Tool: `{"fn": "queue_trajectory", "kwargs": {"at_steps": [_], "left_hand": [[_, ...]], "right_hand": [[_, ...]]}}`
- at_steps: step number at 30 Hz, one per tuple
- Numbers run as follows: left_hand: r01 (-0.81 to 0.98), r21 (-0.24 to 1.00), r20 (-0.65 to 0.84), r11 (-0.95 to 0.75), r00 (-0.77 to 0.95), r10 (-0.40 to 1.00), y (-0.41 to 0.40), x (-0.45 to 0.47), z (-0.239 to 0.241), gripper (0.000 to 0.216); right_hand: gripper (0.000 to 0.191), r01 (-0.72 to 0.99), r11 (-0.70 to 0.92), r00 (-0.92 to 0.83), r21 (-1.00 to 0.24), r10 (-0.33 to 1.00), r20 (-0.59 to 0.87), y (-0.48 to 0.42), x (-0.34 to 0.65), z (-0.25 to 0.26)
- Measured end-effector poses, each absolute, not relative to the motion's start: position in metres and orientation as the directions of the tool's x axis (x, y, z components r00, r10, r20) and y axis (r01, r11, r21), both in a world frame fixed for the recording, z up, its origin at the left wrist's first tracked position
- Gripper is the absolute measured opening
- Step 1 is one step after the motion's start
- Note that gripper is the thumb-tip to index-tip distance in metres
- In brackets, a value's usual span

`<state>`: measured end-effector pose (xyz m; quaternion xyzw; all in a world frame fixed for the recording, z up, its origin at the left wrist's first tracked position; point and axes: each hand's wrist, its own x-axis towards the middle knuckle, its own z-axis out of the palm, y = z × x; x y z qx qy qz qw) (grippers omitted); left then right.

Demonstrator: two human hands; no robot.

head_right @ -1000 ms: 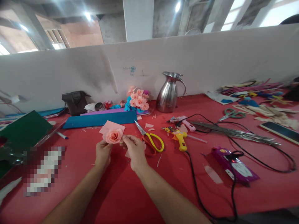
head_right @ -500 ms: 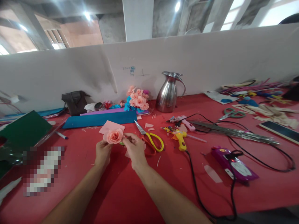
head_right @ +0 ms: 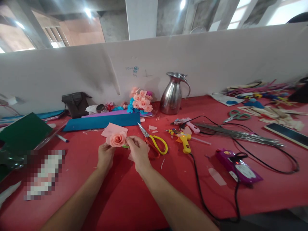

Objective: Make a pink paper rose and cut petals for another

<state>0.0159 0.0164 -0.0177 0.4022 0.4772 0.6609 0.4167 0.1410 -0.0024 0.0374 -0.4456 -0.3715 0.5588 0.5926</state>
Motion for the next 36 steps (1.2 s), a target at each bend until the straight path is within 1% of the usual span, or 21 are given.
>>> {"fn": "queue_trajectory", "kwargs": {"at_steps": [5,10,14,17,21,23,25,27,30,33,36], "left_hand": [[-0.154,0.966,0.155,-0.209,-0.302,0.941,0.016,0.015,-0.017,0.020],[-0.142,0.966,0.167,-0.217,-0.297,0.940,0.017,0.014,-0.020,0.021],[-0.141,0.965,0.178,-0.222,-0.271,0.946,0.015,0.014,-0.018,0.022],[-0.121,0.970,0.173,-0.210,-0.263,0.949,0.014,0.014,-0.016,0.022],[-0.088,0.980,0.150,-0.180,-0.274,0.950,0.013,0.014,-0.014,0.022],[-0.080,0.983,0.138,-0.168,-0.291,0.947,0.013,0.015,-0.014,0.019],[-0.100,0.983,0.118,-0.155,-0.305,0.945,0.013,0.017,-0.013,0.017],[-0.160,0.977,0.087,-0.140,-0.300,0.950,0.013,0.018,-0.012,0.019],[-0.245,0.962,0.049,-0.121,-0.282,0.958,0.013,0.020,-0.010,0.021],[-0.247,0.963,0.034,-0.107,-0.283,0.959,0.013,0.021,-0.009,0.017],[-0.229,0.966,0.043,-0.118,-0.309,0.950,0.014,0.021,-0.010,0.019]], "right_hand": [[0.014,-0.337,-0.036,0.112,-0.941,0.991,-0.078,-0.001,0.141,0.038],[0.017,-0.317,-0.001,0.124,-0.948,0.991,-0.042,0.001,0.142,0.035],[0.014,-0.307,0.025,0.123,-0.951,0.992,-0.014,0.001,0.142,0.033],[0.014,-0.354,-0.031,0.104,-0.935,0.992,-0.072,-0.001,0.142,0.034],[0.018,-0.496,-0.158,0.048,-0.854,0.977,-0.209,0.000,0.142,0.033],[0.019,-0.543,-0.184,0.033,-0.820,0.970,-0.240,0.001,0.142,0.033],[0.017,-0.561,-0.176,0.036,-0.809,0.971,-0.236,0.001,0.143,0.033],[0.016,-0.551,-0.164,0.029,-0.818,0.976,-0.215,0.000,0.143,0.034],[0.020,-0.519,-0.157,0.007,-0.840,0.982,-0.189,-0.002,0.142,0.037],[0.022,-0.512,-0.152,0.047,-0.845,0.978,-0.204,-0.002,0.142,0.037],[0.019,-0.505,-0.110,0.144,-0.856,0.967,-0.209,-0.002,0.144,0.037]]}}
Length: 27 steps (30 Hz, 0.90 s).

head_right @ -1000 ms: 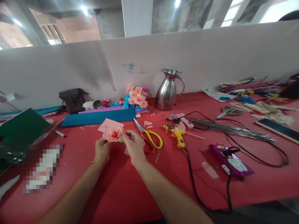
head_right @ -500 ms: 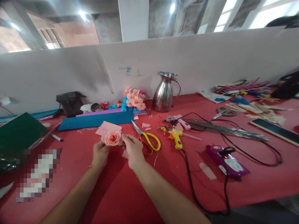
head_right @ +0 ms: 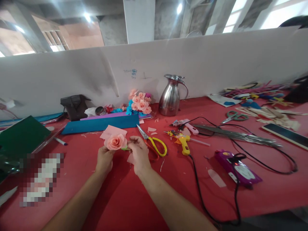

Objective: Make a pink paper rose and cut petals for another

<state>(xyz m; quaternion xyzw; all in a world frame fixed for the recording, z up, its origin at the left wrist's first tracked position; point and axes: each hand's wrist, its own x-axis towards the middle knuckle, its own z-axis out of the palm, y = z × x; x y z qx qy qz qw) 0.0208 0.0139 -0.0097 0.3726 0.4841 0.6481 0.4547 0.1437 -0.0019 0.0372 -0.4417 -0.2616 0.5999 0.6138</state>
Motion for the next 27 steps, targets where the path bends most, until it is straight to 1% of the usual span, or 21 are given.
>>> {"fn": "queue_trajectory", "kwargs": {"at_steps": [4,6,8,12,15,17,19,20,22,25,27], "left_hand": [[-0.211,0.964,0.070,-0.165,-0.397,0.915,0.017,0.019,-0.014,0.019],[-0.208,0.960,0.088,-0.189,-0.415,0.905,0.019,0.018,-0.017,0.019],[-0.187,0.958,0.115,-0.216,-0.439,0.891,0.020,0.017,-0.020,0.020],[-0.083,0.962,0.187,-0.259,-0.487,0.853,0.021,0.014,-0.024,0.019],[0.034,0.951,0.288,-0.308,-0.465,0.837,0.018,0.011,-0.023,0.016],[0.151,0.934,0.358,-0.325,-0.445,0.821,0.015,0.009,-0.021,0.015],[0.222,0.915,0.402,-0.338,-0.417,0.815,0.013,0.008,-0.019,0.018],[0.224,0.911,0.410,-0.346,-0.403,0.818,0.013,0.007,-0.018,0.019],[0.173,0.920,0.391,-0.351,-0.365,0.845,0.012,0.008,-0.019,0.020],[0.075,0.946,0.321,-0.314,-0.313,0.894,0.013,0.010,-0.021,0.018],[0.043,0.955,0.293,-0.295,-0.307,0.906,0.014,0.011,-0.022,0.017]], "right_hand": [[0.003,-0.452,-0.008,0.255,-0.892,0.957,-0.138,-0.004,0.145,0.040],[0.008,-0.393,0.016,0.238,-0.919,0.968,-0.085,-0.006,0.144,0.041],[0.014,-0.332,0.000,0.165,-0.943,0.985,-0.058,-0.009,0.142,0.042],[0.022,-0.273,-0.103,0.044,-0.956,0.992,-0.119,-0.012,0.138,0.041],[0.025,-0.292,-0.156,0.035,-0.944,0.984,-0.174,-0.013,0.136,0.042],[0.023,-0.311,-0.181,0.041,-0.933,0.978,-0.203,-0.012,0.136,0.044],[0.020,-0.330,-0.187,0.047,-0.925,0.976,-0.214,-0.012,0.136,0.044],[0.017,-0.343,-0.181,0.052,-0.922,0.976,-0.211,-0.012,0.136,0.044],[0.014,-0.369,-0.158,0.067,-0.916,0.978,-0.196,-0.011,0.137,0.043],[0.016,-0.393,-0.123,0.113,-0.911,0.977,-0.180,-0.008,0.137,0.039],[0.018,-0.394,-0.115,0.140,-0.912,0.973,-0.183,-0.006,0.138,0.037]]}}
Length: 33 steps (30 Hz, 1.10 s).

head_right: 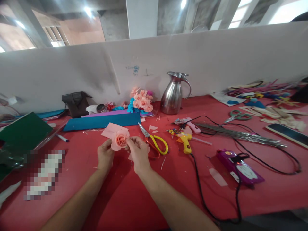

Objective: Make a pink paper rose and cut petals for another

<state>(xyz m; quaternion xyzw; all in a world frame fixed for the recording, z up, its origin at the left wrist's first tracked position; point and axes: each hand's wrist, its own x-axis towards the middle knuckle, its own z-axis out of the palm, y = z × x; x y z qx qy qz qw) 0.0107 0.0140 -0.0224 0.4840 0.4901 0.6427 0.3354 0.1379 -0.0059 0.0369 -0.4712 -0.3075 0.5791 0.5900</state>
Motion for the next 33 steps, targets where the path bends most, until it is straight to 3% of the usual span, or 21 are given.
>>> {"fn": "queue_trajectory", "kwargs": {"at_steps": [9,17,33], "left_hand": [[-0.100,0.963,0.206,-0.250,-0.322,0.924,0.0157,0.0139,-0.0196,0.014],[-0.256,0.953,0.086,-0.162,-0.283,0.955,0.0173,0.0177,-0.0216,0.010],[-0.188,0.956,0.162,-0.227,-0.310,0.937,0.0186,0.0148,-0.0244,0.016]], "right_hand": [[0.018,-0.388,-0.094,0.120,-0.917,0.981,-0.151,-0.0029,0.1389,0.0313],[0.013,-0.507,-0.135,0.057,-0.852,0.980,-0.190,-0.0037,0.1387,0.0347],[0.022,-0.431,-0.038,0.094,-0.901,0.992,-0.087,-0.0041,0.1396,0.0349]]}}
